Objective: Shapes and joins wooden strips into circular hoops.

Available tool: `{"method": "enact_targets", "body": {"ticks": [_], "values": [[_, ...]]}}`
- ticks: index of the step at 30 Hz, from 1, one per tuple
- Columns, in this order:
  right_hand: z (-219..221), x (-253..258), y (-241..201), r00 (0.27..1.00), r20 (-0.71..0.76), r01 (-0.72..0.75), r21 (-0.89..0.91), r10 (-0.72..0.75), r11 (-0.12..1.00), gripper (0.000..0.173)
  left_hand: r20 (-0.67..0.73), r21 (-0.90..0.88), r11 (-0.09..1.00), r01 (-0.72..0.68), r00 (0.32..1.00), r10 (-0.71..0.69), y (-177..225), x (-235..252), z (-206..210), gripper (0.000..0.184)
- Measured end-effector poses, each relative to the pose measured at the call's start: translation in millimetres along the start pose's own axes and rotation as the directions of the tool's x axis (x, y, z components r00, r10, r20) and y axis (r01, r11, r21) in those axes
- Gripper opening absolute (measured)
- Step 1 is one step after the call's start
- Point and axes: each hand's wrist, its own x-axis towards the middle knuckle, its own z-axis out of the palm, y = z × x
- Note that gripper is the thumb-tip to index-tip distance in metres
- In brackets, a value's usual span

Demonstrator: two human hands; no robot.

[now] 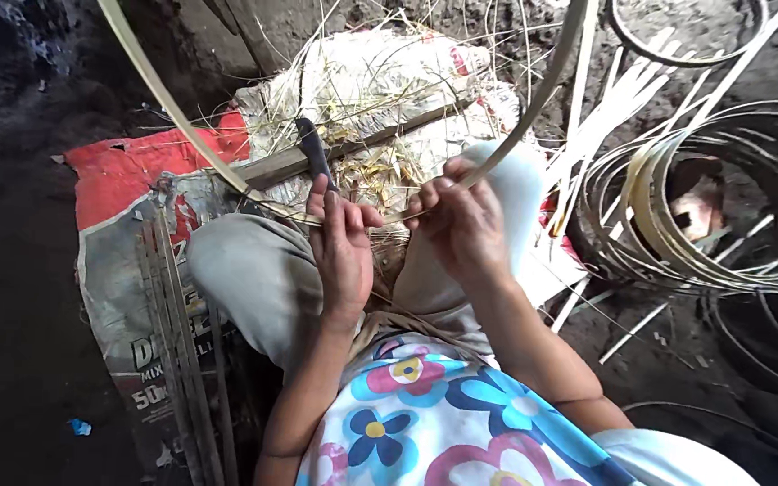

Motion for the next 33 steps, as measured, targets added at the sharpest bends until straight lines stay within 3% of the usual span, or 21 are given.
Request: {"method": "enact_targets", "body": {"ticks": [5,11,19,22,27,30,33], "values": [[11,-10,38,0.998,-0.014,-0.054,-0.034,0.053,0.998,0.017,-0.06,0.059,0.996,0.073,0.996,-0.07,-18,-9,-18,0.027],[-1,-7,40,0.993,0.03,-0.103,-0.189,0.111,0.977,0.021,-0.072,0.207,0.976,0.072,0.996,-0.058,-17,-8,-27,0.029],[-6,5,45,0.969,0.074,-0.228,-0.091,0.235,0.969,0.028,-0.078,0.208,0.977,0.036,0.997,-0.02,-18,0,-40,0.029],[-10,17,17,0.97,0.076,-0.211,-0.203,0.23,0.956,0.039,-0.093,0.226,0.974,-0.016,0.995,0.038,18,15,-54,0.03],[-29,38,-57,0.977,0.173,-0.03,-0.476,0.126,0.879,0.03,-0.002,0.54,0.84,-0.062,0.997,0.075,113,44,-75,0.025],[-17,30,-59,0.991,0.127,0.003,-0.403,0.052,0.915,0.021,-0.038,0.448,0.887,-0.112,0.989,0.144,105,43,-51,0.02],[2,25,-21,1.0,0.025,0.016,-0.245,-0.011,0.969,0.02,-0.064,0.212,0.973,-0.094,0.992,0.109,48,25,-25,0.02]]}}
